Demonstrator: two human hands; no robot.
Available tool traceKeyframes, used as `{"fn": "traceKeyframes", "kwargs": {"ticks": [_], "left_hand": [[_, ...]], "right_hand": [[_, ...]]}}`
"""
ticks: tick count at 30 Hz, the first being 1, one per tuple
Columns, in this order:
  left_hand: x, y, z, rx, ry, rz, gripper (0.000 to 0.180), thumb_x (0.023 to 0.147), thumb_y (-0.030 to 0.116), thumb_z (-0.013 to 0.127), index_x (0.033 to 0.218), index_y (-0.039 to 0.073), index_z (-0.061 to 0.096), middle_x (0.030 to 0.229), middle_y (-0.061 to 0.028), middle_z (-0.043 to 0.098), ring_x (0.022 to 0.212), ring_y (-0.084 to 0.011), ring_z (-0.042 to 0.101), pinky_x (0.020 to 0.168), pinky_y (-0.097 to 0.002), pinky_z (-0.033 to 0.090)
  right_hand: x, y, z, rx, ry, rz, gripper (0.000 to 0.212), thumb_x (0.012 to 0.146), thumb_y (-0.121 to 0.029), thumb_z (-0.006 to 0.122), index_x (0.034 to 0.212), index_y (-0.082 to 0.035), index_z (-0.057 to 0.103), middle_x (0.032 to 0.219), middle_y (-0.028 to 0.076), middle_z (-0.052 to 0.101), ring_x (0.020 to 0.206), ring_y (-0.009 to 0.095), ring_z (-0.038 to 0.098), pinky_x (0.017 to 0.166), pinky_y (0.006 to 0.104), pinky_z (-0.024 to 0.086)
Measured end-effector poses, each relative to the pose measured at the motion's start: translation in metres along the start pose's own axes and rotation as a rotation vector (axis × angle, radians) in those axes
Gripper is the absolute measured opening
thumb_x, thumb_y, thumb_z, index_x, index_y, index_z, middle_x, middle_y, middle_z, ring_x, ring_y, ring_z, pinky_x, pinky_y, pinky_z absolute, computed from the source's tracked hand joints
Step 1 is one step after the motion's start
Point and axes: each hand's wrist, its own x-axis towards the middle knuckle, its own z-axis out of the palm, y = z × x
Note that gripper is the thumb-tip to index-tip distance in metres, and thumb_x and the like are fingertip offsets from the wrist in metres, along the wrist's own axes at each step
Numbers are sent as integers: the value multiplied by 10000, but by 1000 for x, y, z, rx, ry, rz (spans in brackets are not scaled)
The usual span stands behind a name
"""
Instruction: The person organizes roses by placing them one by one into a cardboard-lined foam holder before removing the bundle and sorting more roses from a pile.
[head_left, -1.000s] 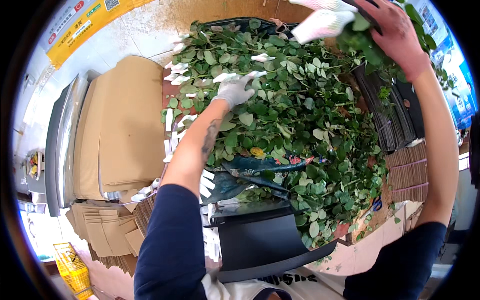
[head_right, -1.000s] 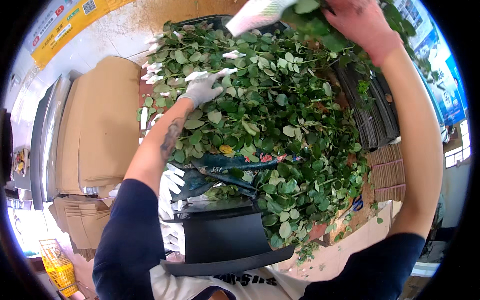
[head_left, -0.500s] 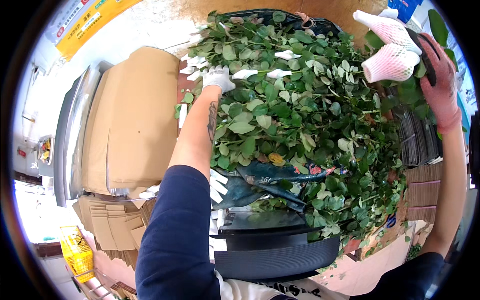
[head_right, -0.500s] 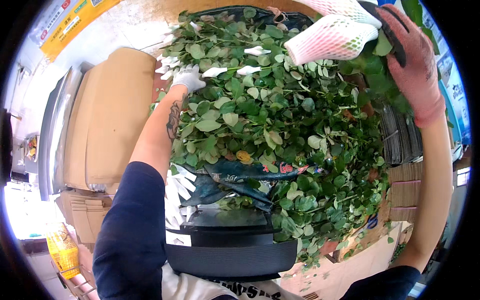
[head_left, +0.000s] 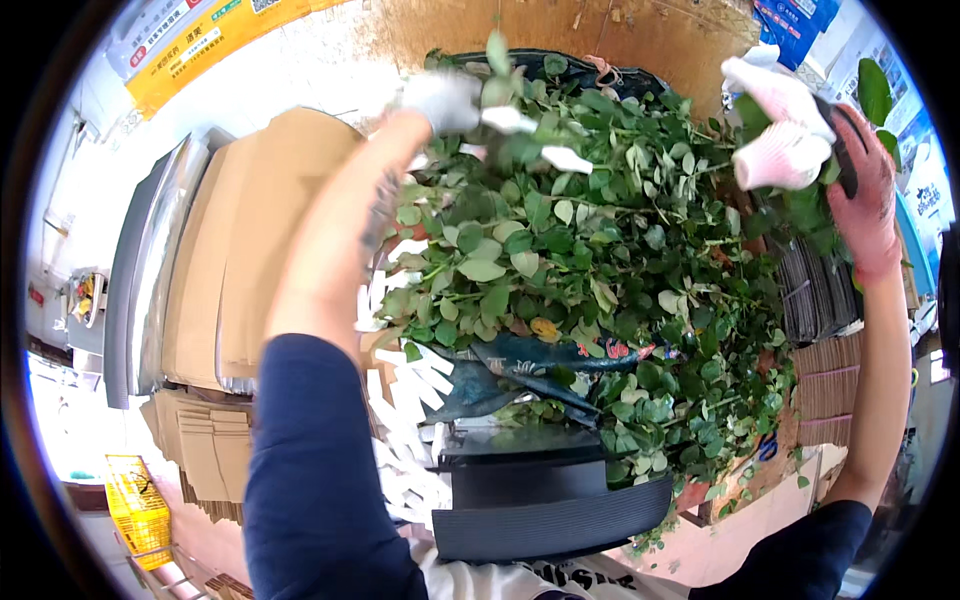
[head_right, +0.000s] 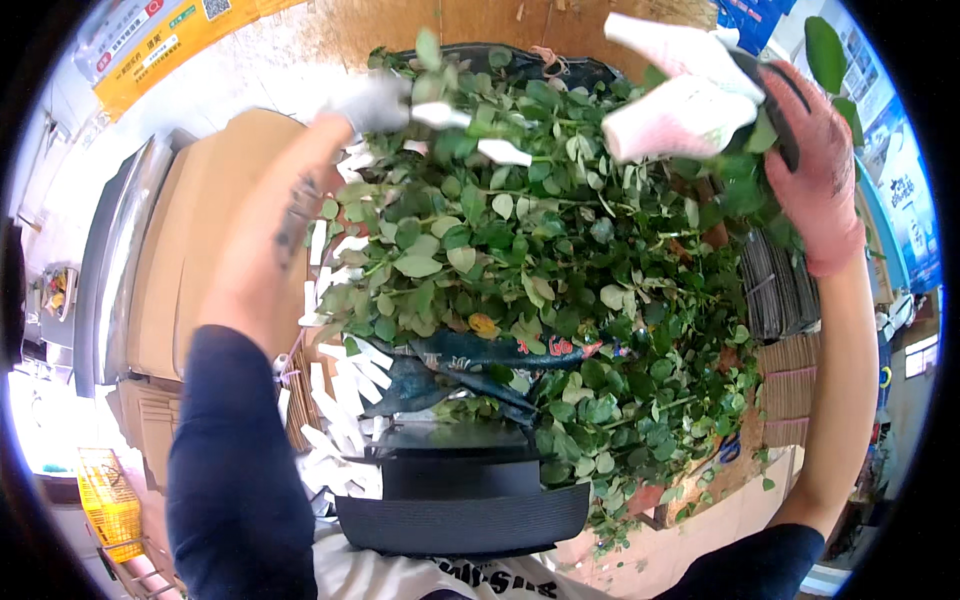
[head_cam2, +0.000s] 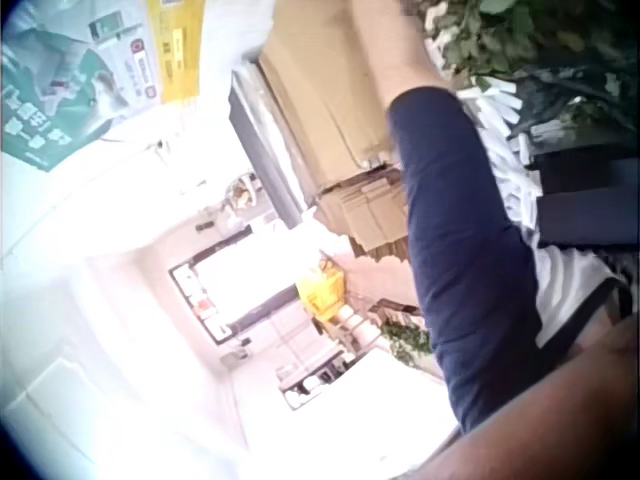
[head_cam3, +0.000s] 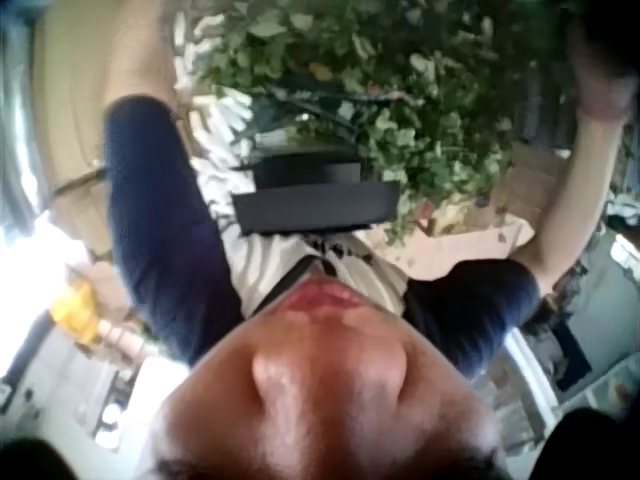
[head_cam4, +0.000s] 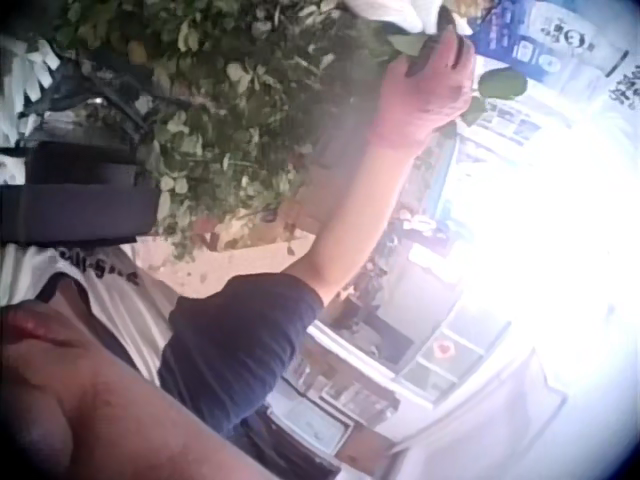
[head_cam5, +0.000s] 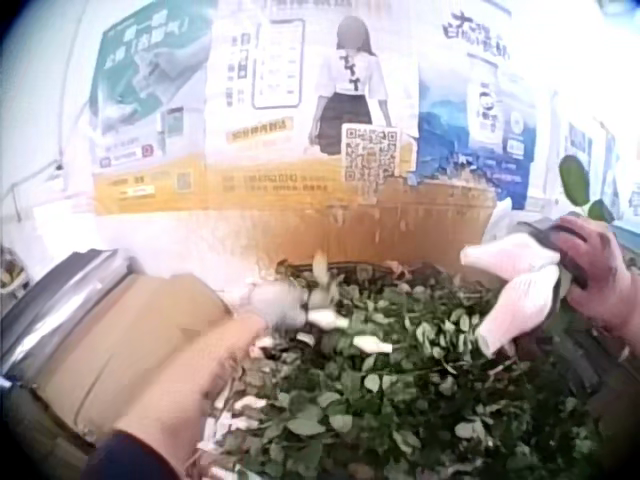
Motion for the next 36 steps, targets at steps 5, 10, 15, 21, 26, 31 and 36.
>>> {"fn": "traceKeyframes", "kwargs": {"ticks": [5, 10, 15, 21, 26, 31, 36], "left_hand": [[-59, 67, -132, 223, 511, 347, 204, 773, 221, 550, 920, 99, 619, 787, -138, 634, 755, -326, 631, 656, -454, 492], [-191, 55, 16, 68, 300, 156, 301, 760, 275, 653, 982, 106, 541, 867, -91, 577, 866, -261, 603, 746, -421, 460], [-269, 36, 118, -727, -198, -197, 535, 755, 241, 690, 1224, 40, 528, 1068, -199, 628, 980, -310, 630, 865, -384, 491], [-249, 8, 62, -654, -159, -189, 415, 780, 212, 674, 1173, 99, 603, 825, -107, 657, 766, -188, 630, 733, -334, 501], [-241, -19, -10, -1075, -426, -112, 395, 879, 201, 654, 1174, -55, 595, 1029, -49, 643, 922, -117, 571, 850, -255, 456], [-228, -14, -40, -1423, -477, -171, 386, 879, 153, 657, 1225, -4, 589, 1073, -68, 649, 975, -130, 582, 865, -271, 482], [-212, -30, -20, -1512, 23, 506, 372, 900, 198, 589, 1206, -10, 558, 1111, -117, 610, 903, -151, 599, 784, -285, 535]], "right_hand": [[-7, 14, -43, -22, 67, 104, 608, 657, 80, 509, 1262, 17, 520, 1285, 180, 557, 1174, 345, 541, 1022, 380, 394], [-8, 19, -43, 92, 249, 38, 540, 700, 41, 566, 1239, 30, 541, 1263, 178, 575, 1165, 326, 558, 1017, 371, 400], [13, 1, -31, 191, 249, 19, 499, 716, 10, 574, 1214, 16, 556, 1219, 174, 593, 1115, 314, 580, 981, 372, 425], [72, -47, -40, 426, 166, 22, 448, 733, -29, 577, 1180, -4, 575, 1157, 168, 617, 1047, 295, 610, 930, 371, 458], [121, -135, -30, 766, -135, 3, 407, 748, -61, 580, 1152, -20, 591, 1105, 163, 636, 991, 280, 634, 888, 369, 486], [134, -210, 19, 919, -263, -145, 448, 816, -106, 574, 1261, -54, 548, 1103, 153, 651, 965, 241, 639, 918, 342, 488], [148, -263, 69, 1149, -717, -47, 626, 775, -200, 668, 1337, -26, 455, 1257, 173, 555, 1123, 250, 546, 1004, 331, 416]]}}
